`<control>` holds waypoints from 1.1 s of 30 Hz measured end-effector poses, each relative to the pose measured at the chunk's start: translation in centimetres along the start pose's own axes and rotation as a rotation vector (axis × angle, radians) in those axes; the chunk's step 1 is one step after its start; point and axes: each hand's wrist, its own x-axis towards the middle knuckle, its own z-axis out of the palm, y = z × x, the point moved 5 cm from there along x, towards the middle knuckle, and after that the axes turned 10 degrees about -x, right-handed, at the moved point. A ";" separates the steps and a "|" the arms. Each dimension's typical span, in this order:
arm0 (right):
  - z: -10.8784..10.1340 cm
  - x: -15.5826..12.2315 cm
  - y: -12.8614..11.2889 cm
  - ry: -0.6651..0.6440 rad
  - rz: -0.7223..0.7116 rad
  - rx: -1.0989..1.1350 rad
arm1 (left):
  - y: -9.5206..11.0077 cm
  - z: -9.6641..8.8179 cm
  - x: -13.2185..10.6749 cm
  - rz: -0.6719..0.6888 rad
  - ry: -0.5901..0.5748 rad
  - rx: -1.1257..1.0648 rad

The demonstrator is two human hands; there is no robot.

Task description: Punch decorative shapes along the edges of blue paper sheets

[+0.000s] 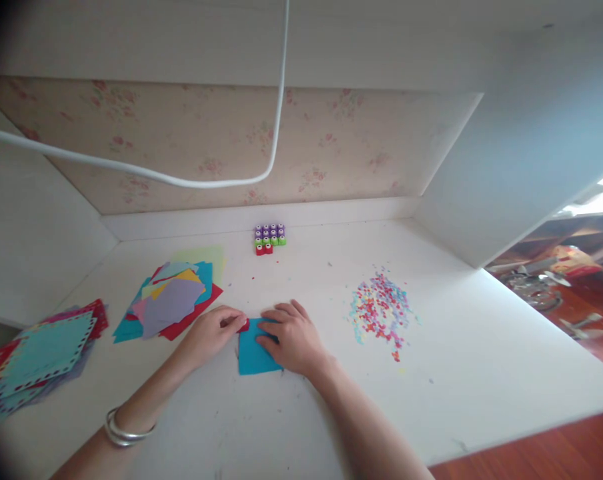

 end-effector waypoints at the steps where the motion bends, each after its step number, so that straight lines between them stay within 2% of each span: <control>1: 0.0 0.0 0.0 0.002 -0.001 0.000 | 0.0 0.0 0.2 -0.021 -0.013 -0.003; 7: 0.2 0.0 0.0 0.029 -0.008 0.005 | -0.8 0.5 1.7 -0.201 -0.108 0.006; 12: 0.5 0.0 0.0 0.043 0.008 0.019 | -0.7 1.2 1.6 -0.346 -0.224 0.009; 15: 0.4 0.0 -0.2 0.050 -0.002 0.023 | -0.2 1.0 1.5 -0.366 -0.303 -0.015; 18: 0.1 -0.1 -0.4 0.064 -0.007 0.001 | 0.0 0.4 1.5 -0.326 -0.353 -0.044; 22: 0.0 -0.1 -0.3 0.072 -0.003 -0.008 | -0.1 -0.8 1.2 -0.181 -0.314 -0.044; 27: 0.1 0.0 0.0 0.063 0.004 0.004 | -0.7 -3.3 0.0 0.009 -0.171 0.021; 30: 0.1 -0.1 0.1 0.057 0.001 0.014 | -1.4 -4.4 -1.2 0.073 -0.079 0.068; 33: -0.1 -0.1 0.0 0.052 -0.011 0.022 | -2.1 -4.5 -2.6 0.106 -0.004 0.100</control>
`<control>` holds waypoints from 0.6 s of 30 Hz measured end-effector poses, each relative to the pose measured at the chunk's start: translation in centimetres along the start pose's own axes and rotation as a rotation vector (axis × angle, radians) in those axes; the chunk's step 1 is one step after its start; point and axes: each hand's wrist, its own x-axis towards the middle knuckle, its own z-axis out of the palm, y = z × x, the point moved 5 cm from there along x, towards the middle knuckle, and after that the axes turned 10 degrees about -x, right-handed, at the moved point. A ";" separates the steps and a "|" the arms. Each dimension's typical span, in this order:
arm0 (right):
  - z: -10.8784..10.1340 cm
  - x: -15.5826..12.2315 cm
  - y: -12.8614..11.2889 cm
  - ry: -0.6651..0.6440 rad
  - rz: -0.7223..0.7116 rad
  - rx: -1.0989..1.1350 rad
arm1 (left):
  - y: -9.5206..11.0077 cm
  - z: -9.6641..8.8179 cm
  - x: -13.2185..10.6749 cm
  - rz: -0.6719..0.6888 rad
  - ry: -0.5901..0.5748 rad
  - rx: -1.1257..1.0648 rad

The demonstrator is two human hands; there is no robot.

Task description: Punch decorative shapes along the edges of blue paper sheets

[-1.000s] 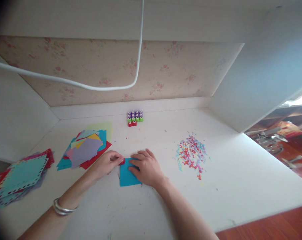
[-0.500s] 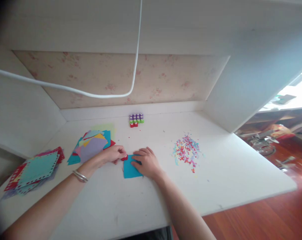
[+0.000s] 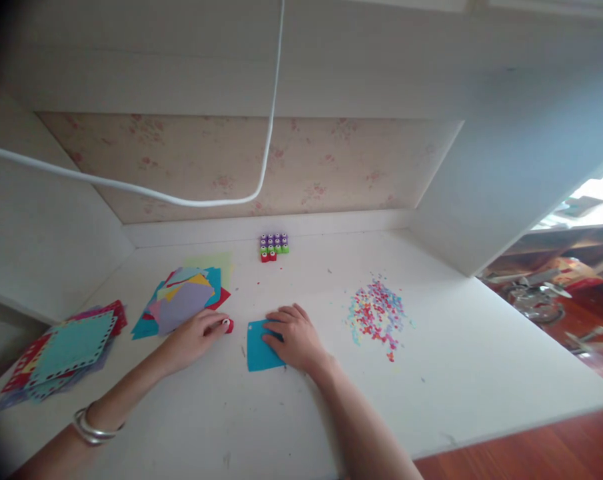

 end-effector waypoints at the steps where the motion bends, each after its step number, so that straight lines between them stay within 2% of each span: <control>1: -0.1 0.0 0.0 -0.003 -0.003 0.002 | -0.1 0.1 -0.4 0.008 0.023 0.008; 7: -0.6 0.1 -0.2 0.025 0.019 0.072 | 0.4 1.4 -1.1 0.071 0.138 0.012; 11: -1.0 0.1 -0.3 0.128 0.054 0.252 | 2.4 2.8 -0.9 0.142 0.143 -0.018; 13: -0.9 0.0 -0.7 0.138 0.049 0.327 | 3.6 3.8 -0.8 0.174 0.141 -0.033; 18: -0.9 0.0 -1.0 0.170 0.052 0.330 | 4.8 5.6 -0.3 0.195 0.184 -0.066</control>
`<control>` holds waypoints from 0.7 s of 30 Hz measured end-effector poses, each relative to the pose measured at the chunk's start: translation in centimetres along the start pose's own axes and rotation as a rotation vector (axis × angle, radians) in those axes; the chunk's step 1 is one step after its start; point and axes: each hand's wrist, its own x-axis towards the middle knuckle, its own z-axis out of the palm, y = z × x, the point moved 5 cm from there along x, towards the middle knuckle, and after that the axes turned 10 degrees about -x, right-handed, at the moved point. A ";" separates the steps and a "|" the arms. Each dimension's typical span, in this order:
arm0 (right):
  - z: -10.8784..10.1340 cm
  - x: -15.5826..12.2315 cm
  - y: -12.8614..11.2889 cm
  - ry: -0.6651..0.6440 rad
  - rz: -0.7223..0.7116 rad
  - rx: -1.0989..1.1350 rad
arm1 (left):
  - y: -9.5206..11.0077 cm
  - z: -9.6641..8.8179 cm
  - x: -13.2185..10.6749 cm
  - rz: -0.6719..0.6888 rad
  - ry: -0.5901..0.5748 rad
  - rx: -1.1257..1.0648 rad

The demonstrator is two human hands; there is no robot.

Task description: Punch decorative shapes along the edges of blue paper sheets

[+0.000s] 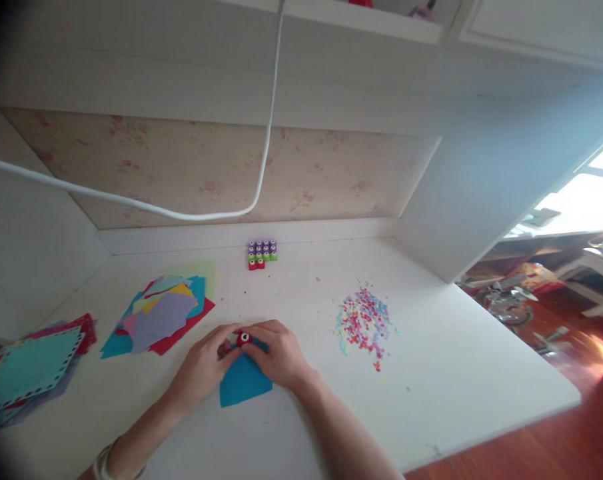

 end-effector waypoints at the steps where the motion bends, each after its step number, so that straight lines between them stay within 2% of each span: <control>1: -0.2 0.1 0.4 0.030 0.028 -0.019 | -0.1 0.2 0.0 -0.003 0.017 -0.003; 4: -1.6 0.5 2.8 0.139 0.157 -0.098 | -0.3 0.3 -0.5 0.006 0.029 -0.004; 8: -4.3 0.5 7.8 0.286 0.386 -0.239 | -0.1 0.6 -1.6 0.074 -0.099 0.028; 11: -6.1 0.2 10.5 0.334 0.520 -0.347 | 0.3 0.8 -2.0 0.105 -0.152 0.074; 14: -7.1 0.0 11.7 0.348 0.601 -0.447 | 0.8 1.2 -2.0 0.131 -0.190 0.113; 21: -7.3 0.2 12.0 0.314 0.685 -0.624 | 1.8 1.3 -2.1 0.175 -0.207 0.125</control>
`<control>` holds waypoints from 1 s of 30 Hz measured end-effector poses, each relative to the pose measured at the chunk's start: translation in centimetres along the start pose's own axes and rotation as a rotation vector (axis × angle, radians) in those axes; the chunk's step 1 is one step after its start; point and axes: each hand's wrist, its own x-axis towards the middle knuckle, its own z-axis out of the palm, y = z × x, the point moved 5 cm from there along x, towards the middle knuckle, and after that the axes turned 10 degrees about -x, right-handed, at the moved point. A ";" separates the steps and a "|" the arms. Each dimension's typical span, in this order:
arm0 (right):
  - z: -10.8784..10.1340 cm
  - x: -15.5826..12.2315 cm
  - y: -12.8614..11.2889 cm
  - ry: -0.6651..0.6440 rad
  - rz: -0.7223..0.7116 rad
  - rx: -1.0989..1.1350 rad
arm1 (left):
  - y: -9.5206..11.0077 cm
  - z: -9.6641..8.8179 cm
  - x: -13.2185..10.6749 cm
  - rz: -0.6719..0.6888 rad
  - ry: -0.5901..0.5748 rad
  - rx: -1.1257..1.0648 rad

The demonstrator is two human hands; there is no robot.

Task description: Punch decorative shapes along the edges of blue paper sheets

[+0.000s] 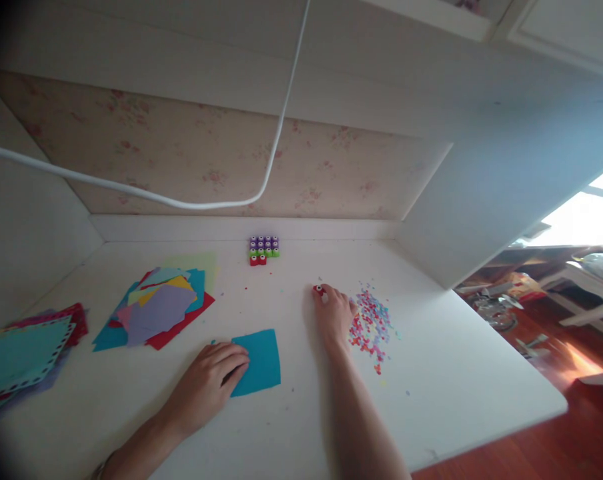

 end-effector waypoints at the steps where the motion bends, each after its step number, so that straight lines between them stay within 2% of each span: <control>1: 0.0 0.0 0.0 0.000 0.005 -0.014 | 0.0 0.0 0.0 0.002 0.006 -0.003; 7: -1.1 -0.5 -1.1 0.047 -0.031 -0.010 | -0.1 0.3 0.0 0.004 0.040 -0.008; 10: -1.4 -2.1 -3.5 0.025 -0.200 0.057 | -0.2 0.3 0.3 -0.002 0.037 0.005; 14: -1.2 -5.4 -7.0 -0.116 -0.481 0.130 | -1.4 -0.7 1.9 -0.075 0.045 0.048; 17: -0.8 -7.2 -8.4 -0.279 -0.635 0.118 | -3.5 -2.2 4.5 -0.111 0.064 0.091; 20: -0.4 -7.7 -8.7 -0.379 -0.700 0.093 | -6.2 -3.2 8.0 -0.146 0.085 0.161; 23: -0.1 -7.3 -8.5 -0.394 -0.688 0.102 | -8.5 -3.4 11.7 -0.149 0.079 0.230; 26: 0.2 -7.1 -8.3 -0.381 -0.663 0.123 | -9.8 -2.9 15.0 -0.125 0.061 0.298; 30: 0.4 -6.9 -8.2 -0.368 -0.646 0.149 | -10.9 -2.2 17.7 -0.089 0.021 0.358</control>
